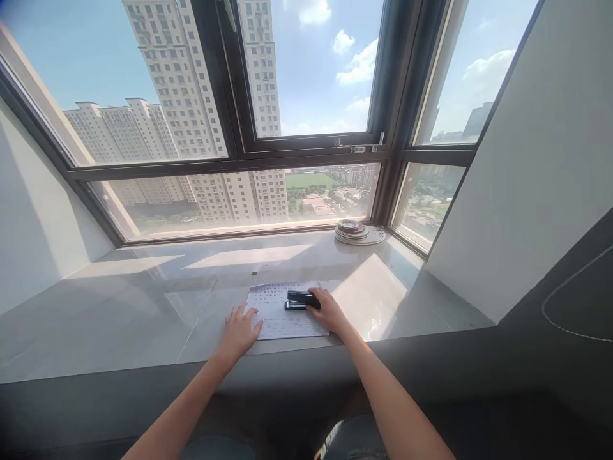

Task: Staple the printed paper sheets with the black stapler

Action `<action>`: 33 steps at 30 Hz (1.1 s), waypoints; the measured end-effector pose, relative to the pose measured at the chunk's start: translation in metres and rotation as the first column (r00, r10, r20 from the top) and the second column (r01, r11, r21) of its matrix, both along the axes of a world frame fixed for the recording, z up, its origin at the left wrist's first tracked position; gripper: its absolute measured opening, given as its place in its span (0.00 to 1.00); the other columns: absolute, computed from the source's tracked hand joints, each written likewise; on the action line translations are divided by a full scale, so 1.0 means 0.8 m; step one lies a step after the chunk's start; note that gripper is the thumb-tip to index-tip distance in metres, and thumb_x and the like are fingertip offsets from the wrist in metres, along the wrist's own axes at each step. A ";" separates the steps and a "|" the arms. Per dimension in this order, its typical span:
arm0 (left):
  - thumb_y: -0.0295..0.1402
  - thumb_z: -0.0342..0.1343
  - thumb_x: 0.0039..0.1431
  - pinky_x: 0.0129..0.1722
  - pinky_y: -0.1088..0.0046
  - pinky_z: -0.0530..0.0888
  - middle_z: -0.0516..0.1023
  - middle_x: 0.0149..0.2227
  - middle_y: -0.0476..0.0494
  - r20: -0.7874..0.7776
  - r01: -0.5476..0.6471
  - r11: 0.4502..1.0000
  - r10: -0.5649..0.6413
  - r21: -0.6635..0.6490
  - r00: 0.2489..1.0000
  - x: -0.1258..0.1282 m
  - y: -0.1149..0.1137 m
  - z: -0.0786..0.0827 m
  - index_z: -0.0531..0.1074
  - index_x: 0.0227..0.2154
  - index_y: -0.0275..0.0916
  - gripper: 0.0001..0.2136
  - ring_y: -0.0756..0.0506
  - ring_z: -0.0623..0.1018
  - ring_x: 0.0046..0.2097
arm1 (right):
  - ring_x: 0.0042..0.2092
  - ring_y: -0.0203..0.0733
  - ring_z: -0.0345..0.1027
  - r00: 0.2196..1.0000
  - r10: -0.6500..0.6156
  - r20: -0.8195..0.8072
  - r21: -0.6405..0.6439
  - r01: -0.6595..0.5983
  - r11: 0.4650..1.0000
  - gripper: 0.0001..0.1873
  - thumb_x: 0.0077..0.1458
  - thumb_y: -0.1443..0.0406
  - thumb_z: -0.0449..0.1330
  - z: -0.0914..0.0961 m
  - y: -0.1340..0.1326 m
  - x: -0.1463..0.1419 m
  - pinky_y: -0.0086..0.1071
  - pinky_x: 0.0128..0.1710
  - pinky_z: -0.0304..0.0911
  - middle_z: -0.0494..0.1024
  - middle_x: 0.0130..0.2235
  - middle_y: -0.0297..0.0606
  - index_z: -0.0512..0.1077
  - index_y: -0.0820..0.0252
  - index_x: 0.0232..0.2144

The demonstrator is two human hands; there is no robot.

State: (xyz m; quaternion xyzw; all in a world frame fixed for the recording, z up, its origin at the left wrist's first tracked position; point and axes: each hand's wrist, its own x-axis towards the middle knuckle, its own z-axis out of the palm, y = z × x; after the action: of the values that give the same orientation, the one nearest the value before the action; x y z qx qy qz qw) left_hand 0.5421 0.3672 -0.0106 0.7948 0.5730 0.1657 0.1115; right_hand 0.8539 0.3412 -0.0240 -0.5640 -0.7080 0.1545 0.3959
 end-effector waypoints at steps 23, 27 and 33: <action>0.27 0.41 0.70 0.64 0.57 0.68 0.77 0.58 0.31 0.552 0.068 0.996 -0.029 -0.050 0.834 0.129 0.029 -0.014 0.75 0.54 0.33 0.20 0.38 0.73 0.62 | 0.49 0.48 0.70 0.959 -0.172 -0.224 -0.028 0.170 0.985 0.17 0.56 0.62 0.47 -0.004 0.014 0.015 0.43 0.53 0.65 0.75 0.44 0.42 0.74 0.56 0.40; 0.35 0.38 0.74 0.62 0.59 0.69 0.76 0.59 0.31 0.563 0.056 0.996 -0.008 -0.067 0.827 0.128 0.028 -0.008 0.73 0.56 0.35 0.21 0.38 0.73 0.62 | 0.49 0.48 0.70 0.960 -0.150 -0.236 -0.028 0.148 0.989 0.17 0.59 0.61 0.48 -0.002 0.013 0.015 0.43 0.54 0.64 0.74 0.45 0.42 0.74 0.56 0.42; 0.55 0.28 0.74 0.65 0.62 0.64 0.69 0.66 0.30 0.693 0.028 0.988 0.087 -0.153 0.716 0.123 0.024 -0.003 0.63 0.65 0.35 0.34 0.39 0.69 0.67 | 0.52 0.47 0.68 0.952 -0.089 -0.291 -0.013 0.090 0.996 0.20 0.60 0.63 0.50 -0.003 0.011 0.015 0.43 0.57 0.63 0.73 0.50 0.43 0.71 0.55 0.53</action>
State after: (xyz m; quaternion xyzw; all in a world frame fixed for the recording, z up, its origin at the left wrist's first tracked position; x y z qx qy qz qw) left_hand 0.6408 0.3861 -0.0133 0.6536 0.5124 0.4102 0.3768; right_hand 0.8656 0.3497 -0.0265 -0.5665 -0.6157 0.2177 0.5026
